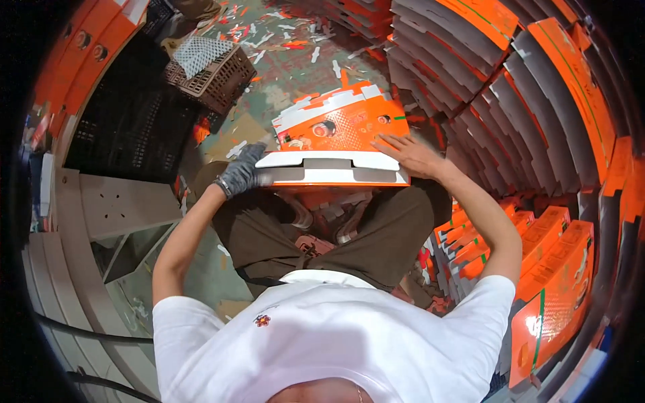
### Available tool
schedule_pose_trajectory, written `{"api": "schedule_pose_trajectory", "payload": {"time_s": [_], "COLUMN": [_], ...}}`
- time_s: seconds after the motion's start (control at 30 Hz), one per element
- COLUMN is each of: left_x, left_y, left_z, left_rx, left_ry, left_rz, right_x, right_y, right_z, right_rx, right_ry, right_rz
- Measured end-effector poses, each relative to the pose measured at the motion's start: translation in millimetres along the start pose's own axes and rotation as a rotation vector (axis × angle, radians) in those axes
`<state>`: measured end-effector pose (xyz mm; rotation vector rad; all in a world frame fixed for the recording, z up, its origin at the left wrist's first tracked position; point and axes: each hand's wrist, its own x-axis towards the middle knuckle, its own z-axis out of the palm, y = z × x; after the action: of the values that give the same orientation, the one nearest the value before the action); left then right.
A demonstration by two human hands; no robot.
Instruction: The person is folding and assembling flat-packed orange cardboard boxes in a warehouse-like setting.
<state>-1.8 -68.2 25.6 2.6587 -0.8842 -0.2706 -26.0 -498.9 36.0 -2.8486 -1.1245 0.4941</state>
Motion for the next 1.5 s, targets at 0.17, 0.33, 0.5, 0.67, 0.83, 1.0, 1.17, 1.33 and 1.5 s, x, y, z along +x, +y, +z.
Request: {"api": "schedule_pose_trajectory", "payload": {"time_s": [0.17, 0.33, 0.5, 0.67, 0.83, 1.0, 1.17, 1.33, 1.5], "left_x": [1.9, 21.6, 37.4, 34.6, 44.4, 29.3, 43.1, 3.6, -27.7], "left_y": [-17.8, 7.4, 13.7, 2.8, -0.4, 39.6, 63.1, 68.3, 48.0], "left_z": [-5.2, -21.9, -26.5, -7.0, -3.9, -20.0, -17.4, -101.9, -154.8], "left_rx": [-0.128, 0.033, 0.059, 0.126, 0.019, 0.403, 0.388, 0.658, 0.226], "left_ry": [-0.267, -0.392, -0.407, -0.195, -0.193, -0.294, -0.232, 0.103, 0.504], "left_rz": [0.196, -0.085, -0.227, -0.22, -0.165, -0.036, 0.045, 0.436, 0.501], "right_x": [9.6, 50.0, 59.9, 62.9, 69.4, 67.1, 56.6, 37.8, 64.9], "right_y": [-3.3, -1.4, -5.8, -21.1, 29.9, -11.0, -16.3, 8.4, 18.0], "right_z": [-15.2, -8.7, 5.6, 6.0, 48.0, -4.4, -24.2, -21.4, 2.9], "right_rx": [0.446, 0.486, 0.807, 0.376, 1.035, 0.769, 1.049, 1.221, 1.502], "right_ry": [-0.444, -0.433, -0.277, -0.022, -0.032, -0.189, -0.194, 0.307, 0.411], "right_rz": [0.019, 0.254, 0.172, 0.32, 0.148, 0.434, 0.295, 0.219, 0.289]}}
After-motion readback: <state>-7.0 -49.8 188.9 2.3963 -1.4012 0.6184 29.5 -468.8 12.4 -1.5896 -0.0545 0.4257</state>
